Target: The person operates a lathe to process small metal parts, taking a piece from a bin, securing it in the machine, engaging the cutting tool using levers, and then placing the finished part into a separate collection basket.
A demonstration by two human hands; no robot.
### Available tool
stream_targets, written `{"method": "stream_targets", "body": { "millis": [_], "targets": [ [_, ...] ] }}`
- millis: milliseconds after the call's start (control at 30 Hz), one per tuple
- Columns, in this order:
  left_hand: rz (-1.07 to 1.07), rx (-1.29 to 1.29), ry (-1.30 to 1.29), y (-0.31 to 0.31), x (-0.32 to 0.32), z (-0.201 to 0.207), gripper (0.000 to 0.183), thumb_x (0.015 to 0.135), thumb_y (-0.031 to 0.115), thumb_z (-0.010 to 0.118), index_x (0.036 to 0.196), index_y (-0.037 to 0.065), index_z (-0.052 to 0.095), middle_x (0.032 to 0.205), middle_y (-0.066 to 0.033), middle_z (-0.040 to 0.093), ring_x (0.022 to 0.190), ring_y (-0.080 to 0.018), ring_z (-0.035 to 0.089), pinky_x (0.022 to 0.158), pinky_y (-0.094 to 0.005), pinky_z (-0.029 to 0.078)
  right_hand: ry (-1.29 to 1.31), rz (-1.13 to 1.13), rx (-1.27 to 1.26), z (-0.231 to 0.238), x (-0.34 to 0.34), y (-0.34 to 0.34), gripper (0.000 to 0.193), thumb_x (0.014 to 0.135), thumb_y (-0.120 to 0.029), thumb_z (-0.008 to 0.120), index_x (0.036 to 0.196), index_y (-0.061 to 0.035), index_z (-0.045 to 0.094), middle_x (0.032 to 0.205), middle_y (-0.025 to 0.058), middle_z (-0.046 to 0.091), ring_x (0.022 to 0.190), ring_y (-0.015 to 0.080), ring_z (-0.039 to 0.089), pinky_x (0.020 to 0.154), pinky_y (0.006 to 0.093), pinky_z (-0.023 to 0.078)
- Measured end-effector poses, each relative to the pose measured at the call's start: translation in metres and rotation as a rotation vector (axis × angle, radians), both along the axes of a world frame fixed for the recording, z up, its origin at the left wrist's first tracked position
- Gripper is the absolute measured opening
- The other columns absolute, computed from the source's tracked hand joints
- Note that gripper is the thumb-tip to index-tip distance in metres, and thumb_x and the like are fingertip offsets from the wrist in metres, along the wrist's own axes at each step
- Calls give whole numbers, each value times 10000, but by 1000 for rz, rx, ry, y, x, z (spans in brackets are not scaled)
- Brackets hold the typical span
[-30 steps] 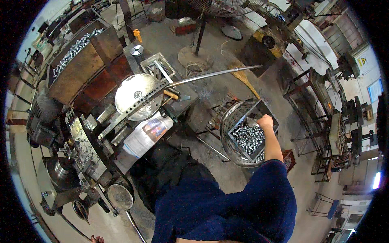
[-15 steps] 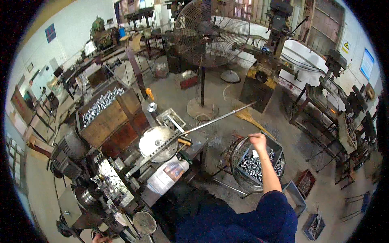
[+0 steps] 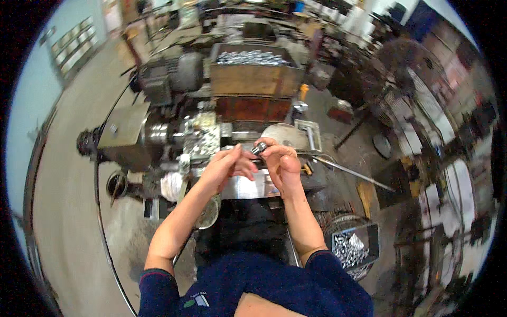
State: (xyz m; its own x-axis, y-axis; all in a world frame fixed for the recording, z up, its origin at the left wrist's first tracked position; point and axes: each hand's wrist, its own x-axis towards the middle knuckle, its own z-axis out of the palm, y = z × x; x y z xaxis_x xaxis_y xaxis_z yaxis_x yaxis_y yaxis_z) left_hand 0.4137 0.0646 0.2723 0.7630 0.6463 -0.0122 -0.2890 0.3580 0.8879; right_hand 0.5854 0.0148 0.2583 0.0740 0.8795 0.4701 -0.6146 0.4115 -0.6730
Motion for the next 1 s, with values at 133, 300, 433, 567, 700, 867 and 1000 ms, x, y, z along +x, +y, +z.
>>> {"method": "stream_targets", "body": {
  "millis": [133, 300, 433, 567, 700, 867, 1000],
  "targets": [
    [70, -61, -77, -2, -11, -2, 343, 928, 304, 424, 892, -10, 557, 768, -160, 630, 660, -242, 622, 621, -331, 501, -21, 63, -11, -9, -19, 13, 261, 689, -146, 604, 835, 63, 656, 1063, 186, 572, 941, 257, 558, 856, 360, 422],
    [145, -76, -119, 2, -15, -7, 267, 879, 240, 511, 873, -16, 585, 713, -107, 622, 633, -181, 608, 601, -289, 480, -26, 89, -82, -10, -30, 18, 262, 626, -48, 545, 834, 69, 652, 1112, 174, 556, 955, 255, 555, 846, 367, 429],
    [259, -13, -5, 7, -19, -4, 268, 867, 238, 533, 828, -19, 597, 636, -90, 607, 567, -156, 591, 560, -263, 453, -356, -26, -24, -11, -24, 22, 352, 649, -276, 640, 819, 32, 659, 1142, 178, 540, 1041, 251, 518, 917, 372, 384],
    [363, 131, 77, 15, -24, -8, 304, 855, 236, 555, 691, -16, 603, 526, -67, 566, 458, -131, 538, 505, -249, 424, -868, -294, 117, 3, -13, 20, 292, 582, -210, 578, 786, -10, 639, 1144, 150, 543, 999, 231, 527, 879, 348, 402],
    [341, 177, 154, 17, -30, -7, 331, 861, 252, 556, 671, -16, 598, 516, -59, 555, 435, -123, 524, 445, -238, 406, -1170, -395, 371, 23, -29, 18, 315, 510, -100, 574, 815, -35, 617, 1045, 152, 560, 890, 297, 559, 758, 347, 465],
    [313, 185, 197, 18, -36, -8, 342, 873, 237, 541, 655, -17, 611, 558, -69, 578, 436, -138, 538, 410, -256, 428, -1279, -413, 442, 28, -37, 17, 309, 510, -69, 578, 813, -26, 616, 990, 140, 570, 826, 309, 550, 717, 376, 468],
    [358, 310, 277, 16, -40, -9, 377, 884, 261, 535, 622, -2, 601, 506, -24, 543, 432, -99, 512, 422, -219, 384, -1324, -406, 399, 25, -45, 17, 301, 520, -71, 586, 815, -21, 621, 968, 135, 571, 830, 304, 552, 720, 368, 469]
  ]
}}
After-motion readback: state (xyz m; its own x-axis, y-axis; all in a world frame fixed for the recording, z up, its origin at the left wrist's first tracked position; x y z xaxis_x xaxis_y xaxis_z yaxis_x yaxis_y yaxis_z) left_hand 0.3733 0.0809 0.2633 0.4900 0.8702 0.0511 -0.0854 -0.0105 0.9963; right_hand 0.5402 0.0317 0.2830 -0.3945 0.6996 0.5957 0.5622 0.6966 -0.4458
